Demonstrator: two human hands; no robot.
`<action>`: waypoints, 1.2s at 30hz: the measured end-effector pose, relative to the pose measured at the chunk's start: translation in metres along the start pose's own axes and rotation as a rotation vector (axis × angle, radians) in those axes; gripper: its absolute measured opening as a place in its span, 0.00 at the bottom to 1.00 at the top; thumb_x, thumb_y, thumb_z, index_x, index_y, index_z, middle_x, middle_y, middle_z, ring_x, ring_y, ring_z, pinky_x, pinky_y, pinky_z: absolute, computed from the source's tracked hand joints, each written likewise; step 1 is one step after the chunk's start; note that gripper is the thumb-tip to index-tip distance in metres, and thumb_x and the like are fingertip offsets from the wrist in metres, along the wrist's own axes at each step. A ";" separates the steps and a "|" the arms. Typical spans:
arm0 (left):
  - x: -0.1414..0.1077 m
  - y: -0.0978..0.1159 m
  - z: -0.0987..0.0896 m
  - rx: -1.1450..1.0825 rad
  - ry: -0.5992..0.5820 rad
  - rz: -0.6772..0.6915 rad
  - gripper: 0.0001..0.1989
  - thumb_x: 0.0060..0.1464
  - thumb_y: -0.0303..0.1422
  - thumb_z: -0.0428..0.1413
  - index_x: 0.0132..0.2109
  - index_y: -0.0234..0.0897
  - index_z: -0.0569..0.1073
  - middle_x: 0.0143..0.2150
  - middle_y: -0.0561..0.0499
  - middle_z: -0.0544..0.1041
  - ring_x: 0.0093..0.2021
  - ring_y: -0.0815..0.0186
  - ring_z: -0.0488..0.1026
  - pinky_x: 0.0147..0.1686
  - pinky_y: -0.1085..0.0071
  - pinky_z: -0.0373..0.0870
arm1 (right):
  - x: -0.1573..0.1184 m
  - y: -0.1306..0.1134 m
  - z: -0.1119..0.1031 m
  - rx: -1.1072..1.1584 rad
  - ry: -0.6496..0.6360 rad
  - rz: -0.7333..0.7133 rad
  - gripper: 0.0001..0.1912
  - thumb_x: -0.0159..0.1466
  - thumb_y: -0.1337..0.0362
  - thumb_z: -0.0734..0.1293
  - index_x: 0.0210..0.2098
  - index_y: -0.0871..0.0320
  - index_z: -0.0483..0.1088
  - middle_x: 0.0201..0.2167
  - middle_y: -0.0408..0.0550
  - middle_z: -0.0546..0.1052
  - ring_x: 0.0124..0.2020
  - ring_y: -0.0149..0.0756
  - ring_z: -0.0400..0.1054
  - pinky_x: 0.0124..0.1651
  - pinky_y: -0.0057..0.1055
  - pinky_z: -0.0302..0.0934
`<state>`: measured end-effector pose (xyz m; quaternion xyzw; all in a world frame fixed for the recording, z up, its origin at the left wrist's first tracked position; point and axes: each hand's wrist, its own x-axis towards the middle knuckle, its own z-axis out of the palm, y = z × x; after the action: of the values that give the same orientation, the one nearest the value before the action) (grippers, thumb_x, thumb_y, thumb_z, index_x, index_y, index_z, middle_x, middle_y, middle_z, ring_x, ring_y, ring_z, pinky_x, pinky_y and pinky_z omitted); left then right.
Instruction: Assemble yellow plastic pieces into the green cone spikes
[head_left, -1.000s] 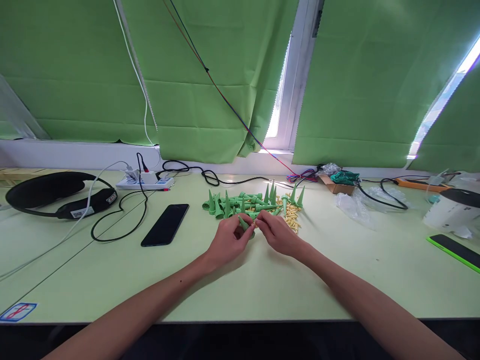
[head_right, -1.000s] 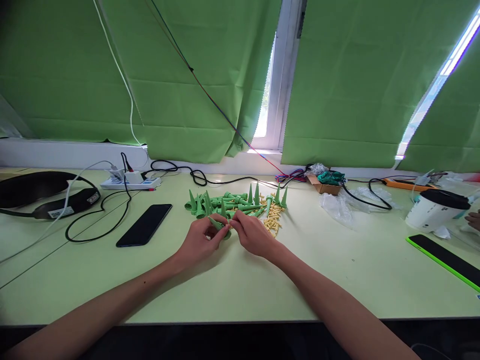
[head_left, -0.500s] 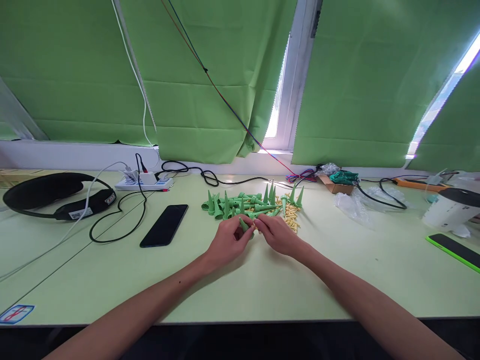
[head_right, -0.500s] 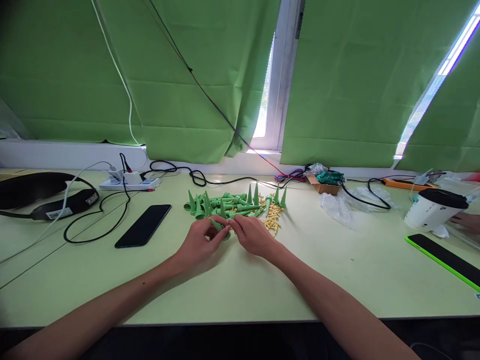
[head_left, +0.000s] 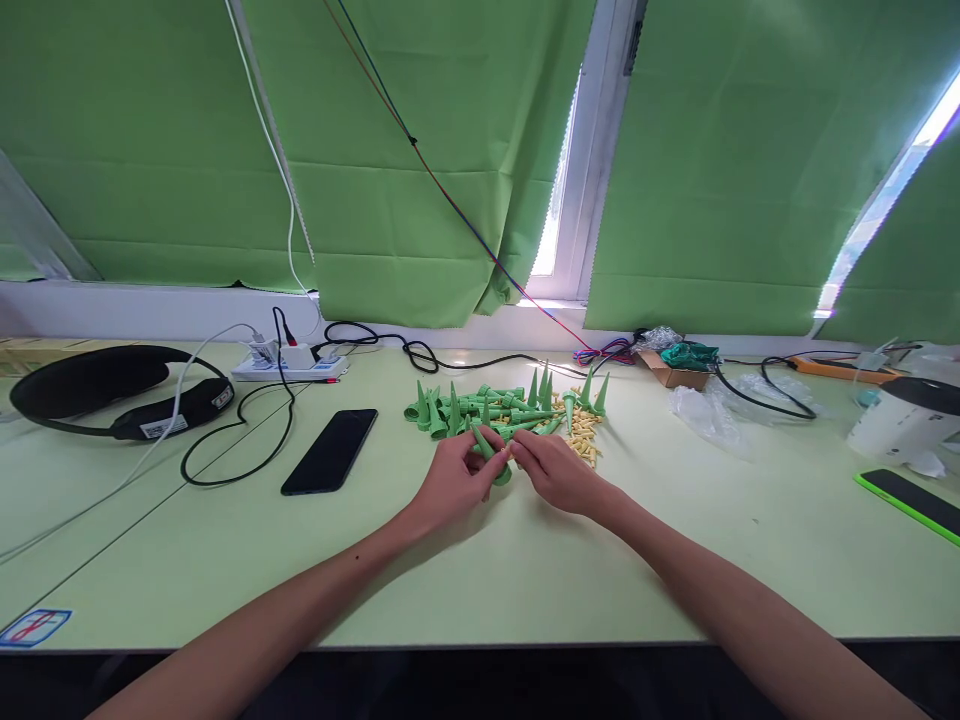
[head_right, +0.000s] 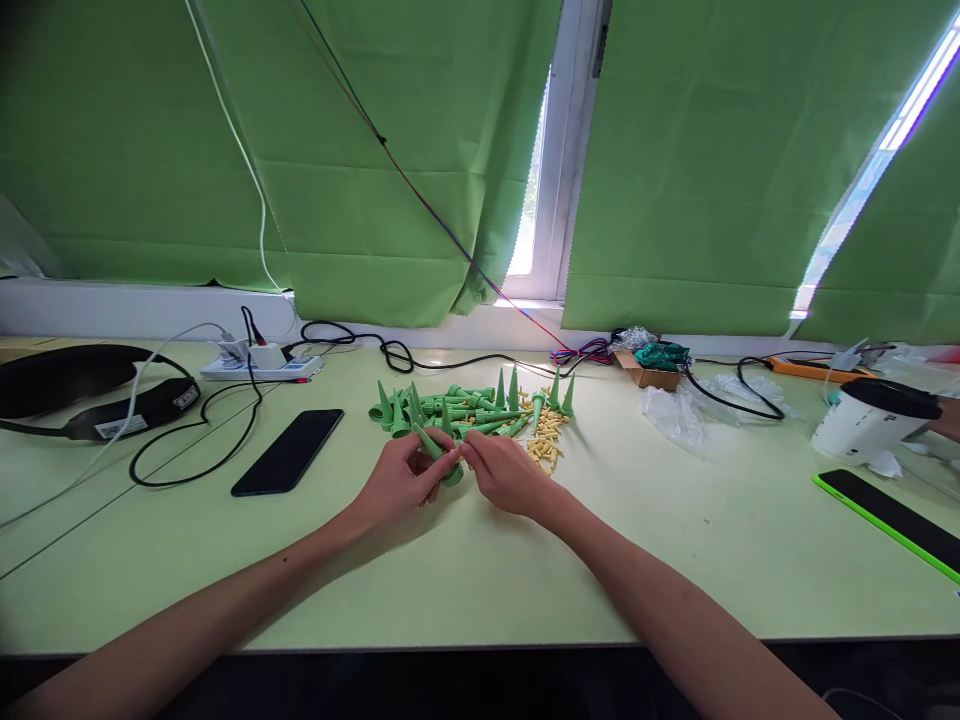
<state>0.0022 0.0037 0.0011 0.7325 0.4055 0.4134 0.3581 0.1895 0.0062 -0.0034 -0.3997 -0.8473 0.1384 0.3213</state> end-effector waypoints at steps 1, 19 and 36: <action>0.000 -0.001 0.000 0.035 0.011 0.022 0.12 0.59 0.42 0.57 0.37 0.36 0.72 0.17 0.58 0.68 0.15 0.73 0.64 0.17 0.76 0.61 | 0.000 0.001 0.000 -0.012 -0.003 -0.002 0.16 0.73 0.61 0.52 0.28 0.55 0.53 0.23 0.39 0.59 0.24 0.31 0.51 0.29 0.30 0.44; -0.001 -0.009 -0.001 0.362 0.060 0.488 0.04 0.63 0.30 0.53 0.40 0.36 0.71 0.31 0.53 0.73 0.26 0.73 0.69 0.24 0.77 0.64 | 0.001 0.001 0.003 0.017 0.010 0.062 0.21 0.74 0.57 0.51 0.24 0.56 0.50 0.19 0.39 0.58 0.22 0.30 0.49 0.29 0.30 0.43; -0.001 -0.003 0.001 0.256 0.102 0.430 0.03 0.60 0.30 0.55 0.41 0.36 0.72 0.35 0.52 0.74 0.25 0.75 0.70 0.23 0.79 0.68 | 0.001 0.000 0.001 0.084 0.057 0.019 0.16 0.74 0.59 0.51 0.29 0.55 0.52 0.23 0.39 0.61 0.23 0.29 0.52 0.29 0.30 0.44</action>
<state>0.0020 0.0039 -0.0024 0.8195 0.3068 0.4617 0.1456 0.1881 0.0067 -0.0040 -0.3975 -0.8276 0.1653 0.3603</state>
